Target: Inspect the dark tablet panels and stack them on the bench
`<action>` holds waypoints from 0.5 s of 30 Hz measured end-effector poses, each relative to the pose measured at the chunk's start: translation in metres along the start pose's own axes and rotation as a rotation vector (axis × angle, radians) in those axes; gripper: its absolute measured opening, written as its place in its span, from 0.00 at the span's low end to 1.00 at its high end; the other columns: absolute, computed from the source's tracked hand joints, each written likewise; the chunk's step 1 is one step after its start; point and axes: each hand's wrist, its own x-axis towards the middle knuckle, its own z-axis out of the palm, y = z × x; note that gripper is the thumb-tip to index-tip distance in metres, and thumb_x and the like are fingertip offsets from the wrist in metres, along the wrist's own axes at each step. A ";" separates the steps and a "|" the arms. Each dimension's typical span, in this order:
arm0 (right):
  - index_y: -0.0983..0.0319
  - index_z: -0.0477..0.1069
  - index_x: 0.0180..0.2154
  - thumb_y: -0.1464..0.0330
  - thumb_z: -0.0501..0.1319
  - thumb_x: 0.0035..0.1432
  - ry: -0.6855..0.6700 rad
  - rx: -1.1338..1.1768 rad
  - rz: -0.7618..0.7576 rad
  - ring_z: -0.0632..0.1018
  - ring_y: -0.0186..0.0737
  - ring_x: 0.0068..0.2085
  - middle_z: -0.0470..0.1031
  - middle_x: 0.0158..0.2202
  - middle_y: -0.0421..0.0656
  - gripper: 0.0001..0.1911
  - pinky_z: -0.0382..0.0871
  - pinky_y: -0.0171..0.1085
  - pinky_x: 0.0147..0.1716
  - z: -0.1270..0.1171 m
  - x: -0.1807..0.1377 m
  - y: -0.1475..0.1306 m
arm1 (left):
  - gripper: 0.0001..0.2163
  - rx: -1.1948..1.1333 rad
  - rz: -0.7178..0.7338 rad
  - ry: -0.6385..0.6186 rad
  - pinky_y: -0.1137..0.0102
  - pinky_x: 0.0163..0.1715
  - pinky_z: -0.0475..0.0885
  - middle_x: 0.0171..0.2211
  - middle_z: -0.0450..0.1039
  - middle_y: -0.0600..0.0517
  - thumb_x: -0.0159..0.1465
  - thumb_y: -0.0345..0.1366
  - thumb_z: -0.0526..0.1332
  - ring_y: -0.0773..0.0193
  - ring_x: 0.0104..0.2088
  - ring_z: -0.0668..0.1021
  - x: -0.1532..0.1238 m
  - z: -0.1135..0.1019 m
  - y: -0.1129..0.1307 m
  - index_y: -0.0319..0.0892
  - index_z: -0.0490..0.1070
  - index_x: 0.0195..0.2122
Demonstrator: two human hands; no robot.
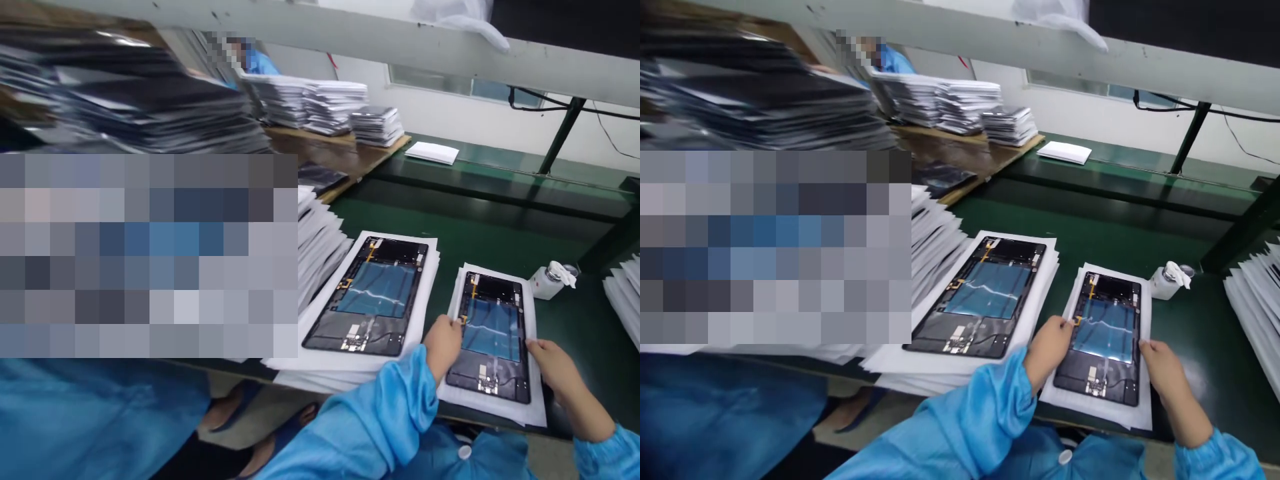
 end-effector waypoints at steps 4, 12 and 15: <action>0.59 0.69 0.28 0.58 0.52 0.52 0.069 -0.192 -0.059 0.70 0.49 0.33 0.71 0.29 0.45 0.13 0.57 0.40 0.32 0.005 -0.009 -0.009 | 0.12 0.018 0.003 0.002 0.70 0.29 0.60 0.33 0.72 0.41 0.62 0.36 0.48 0.57 0.36 0.74 0.003 -0.003 -0.003 0.36 0.67 0.33; 0.58 0.64 0.33 0.58 0.45 0.58 0.252 -0.162 -0.166 0.70 0.45 0.32 0.69 0.31 0.44 0.15 0.57 0.38 0.29 0.016 -0.049 -0.031 | 0.09 -0.139 -0.011 0.225 0.70 0.31 0.60 0.34 0.71 0.47 0.64 0.36 0.46 0.60 0.35 0.73 -0.029 -0.019 0.013 0.40 0.63 0.33; 0.59 0.64 0.29 0.56 0.46 0.58 0.340 -0.118 -0.198 0.69 0.42 0.29 0.67 0.26 0.42 0.16 0.58 0.38 0.29 0.015 -0.067 -0.036 | 0.11 -0.389 0.046 0.293 0.72 0.33 0.61 0.31 0.69 0.50 0.64 0.40 0.47 0.63 0.33 0.71 -0.035 -0.028 0.017 0.40 0.63 0.32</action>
